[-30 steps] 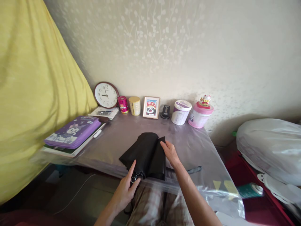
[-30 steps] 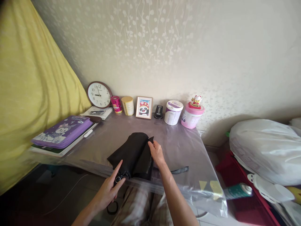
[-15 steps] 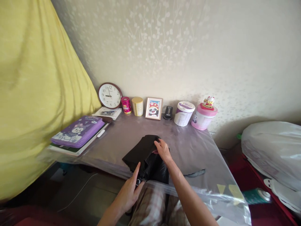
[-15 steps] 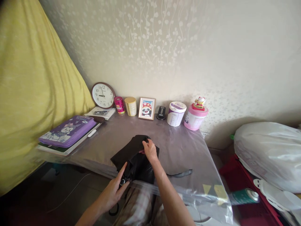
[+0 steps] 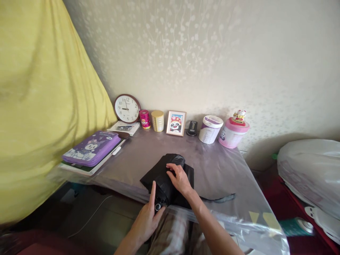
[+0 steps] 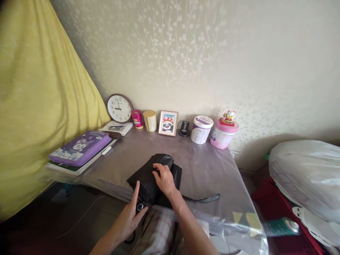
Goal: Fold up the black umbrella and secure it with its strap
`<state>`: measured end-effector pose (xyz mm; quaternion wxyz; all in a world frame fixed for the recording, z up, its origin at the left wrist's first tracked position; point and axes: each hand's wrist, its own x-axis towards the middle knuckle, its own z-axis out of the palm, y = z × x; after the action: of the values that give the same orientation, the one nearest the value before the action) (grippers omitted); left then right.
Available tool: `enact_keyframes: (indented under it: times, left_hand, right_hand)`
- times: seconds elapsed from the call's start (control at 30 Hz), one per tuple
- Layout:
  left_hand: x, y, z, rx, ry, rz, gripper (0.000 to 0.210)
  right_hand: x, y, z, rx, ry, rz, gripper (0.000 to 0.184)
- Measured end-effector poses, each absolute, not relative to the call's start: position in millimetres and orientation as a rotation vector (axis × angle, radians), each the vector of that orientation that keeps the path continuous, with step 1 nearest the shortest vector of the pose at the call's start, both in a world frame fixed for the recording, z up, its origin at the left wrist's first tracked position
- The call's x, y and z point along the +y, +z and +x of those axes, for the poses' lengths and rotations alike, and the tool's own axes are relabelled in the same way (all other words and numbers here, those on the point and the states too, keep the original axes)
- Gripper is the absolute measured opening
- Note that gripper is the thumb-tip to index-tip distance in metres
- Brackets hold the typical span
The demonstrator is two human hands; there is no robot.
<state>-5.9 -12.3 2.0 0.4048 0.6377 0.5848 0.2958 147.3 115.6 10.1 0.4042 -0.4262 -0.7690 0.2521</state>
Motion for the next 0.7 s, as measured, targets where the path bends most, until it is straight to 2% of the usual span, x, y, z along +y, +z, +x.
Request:
enact_keyframes:
  times: [0.17,0.4,0.7]
  left_hand:
    - [-10.4,-0.1,-7.0,1.441,0.678,1.733,0.064]
    - [-8.7,-12.9,-7.1,1.390,0.708,1.796,0.058]
    - [-11.3,-10.4,-4.8,1.425,0.693,1.742,0.059]
  right_hand:
    - [102.6,14.2,146.0,-2.072,0.368,-1.027,0.016]
    - [76.0,13.1,152.5,-2.138,0.324,-0.828,0.022]
    - [142.2,-10.0,170.2,-2.144,0.129,-0.977,0.030]
